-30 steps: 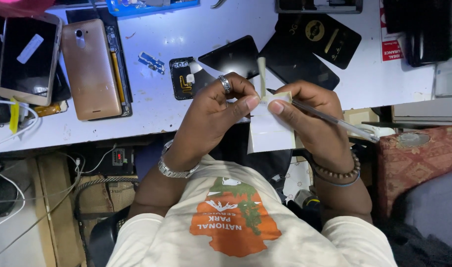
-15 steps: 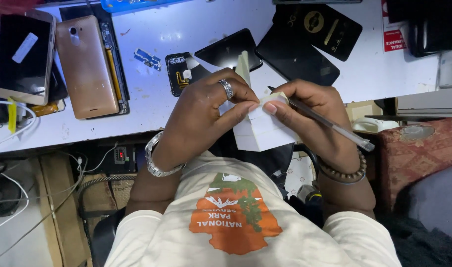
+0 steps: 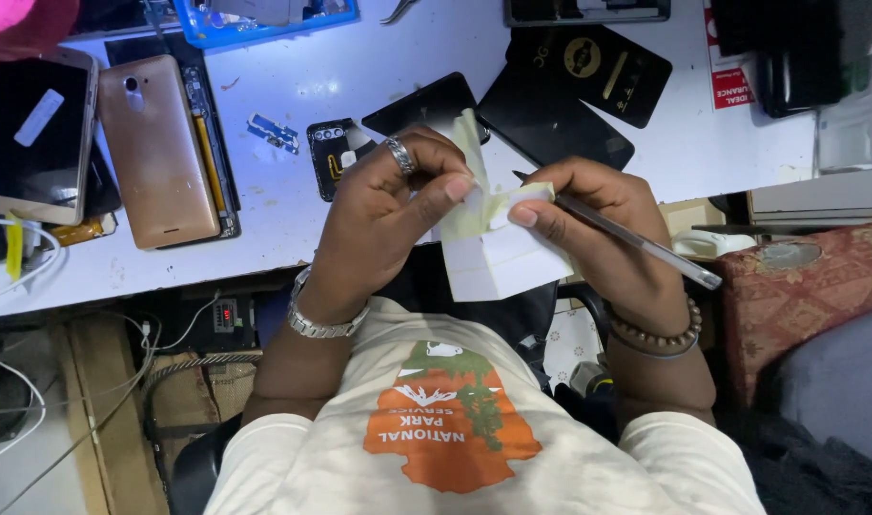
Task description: The person is disassembling a mobile phone, removing the back cover and internal components while taking notes on a piece of paper.
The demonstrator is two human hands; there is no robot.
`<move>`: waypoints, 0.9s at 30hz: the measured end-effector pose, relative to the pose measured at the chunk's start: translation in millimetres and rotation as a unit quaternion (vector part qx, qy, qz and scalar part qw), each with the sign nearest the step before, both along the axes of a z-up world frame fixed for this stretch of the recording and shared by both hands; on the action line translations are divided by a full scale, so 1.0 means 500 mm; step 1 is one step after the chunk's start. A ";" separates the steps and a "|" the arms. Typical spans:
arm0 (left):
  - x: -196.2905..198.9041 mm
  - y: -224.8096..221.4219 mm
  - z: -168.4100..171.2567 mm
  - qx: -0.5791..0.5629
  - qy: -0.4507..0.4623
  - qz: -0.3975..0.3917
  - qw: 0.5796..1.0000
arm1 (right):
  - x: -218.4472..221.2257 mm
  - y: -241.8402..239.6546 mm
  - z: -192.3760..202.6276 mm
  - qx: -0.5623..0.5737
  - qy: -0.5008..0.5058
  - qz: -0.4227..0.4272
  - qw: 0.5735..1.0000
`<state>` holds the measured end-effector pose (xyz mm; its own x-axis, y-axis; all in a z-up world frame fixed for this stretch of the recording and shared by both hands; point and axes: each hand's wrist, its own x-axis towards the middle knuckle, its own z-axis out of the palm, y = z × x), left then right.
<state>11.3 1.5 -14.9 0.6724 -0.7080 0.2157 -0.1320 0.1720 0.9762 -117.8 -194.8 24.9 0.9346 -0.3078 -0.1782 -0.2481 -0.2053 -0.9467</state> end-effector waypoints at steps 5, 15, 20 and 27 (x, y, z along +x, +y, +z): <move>-0.009 0.011 0.004 -0.045 0.094 0.026 0.994 | -0.014 -0.022 -0.007 -0.042 0.003 -0.022 0.999; -0.053 -0.012 -0.039 -0.174 0.298 -0.003 0.938 | -0.075 -0.117 -0.064 0.089 -0.205 -0.057 0.973; -0.067 -0.056 -0.040 -0.175 0.367 -0.070 0.911 | -0.068 -0.087 0.011 -0.139 -0.052 -0.125 0.981; -0.091 -0.103 -0.081 -0.178 0.341 -0.018 0.923 | -0.070 -0.093 0.004 -0.168 -0.096 -0.183 0.964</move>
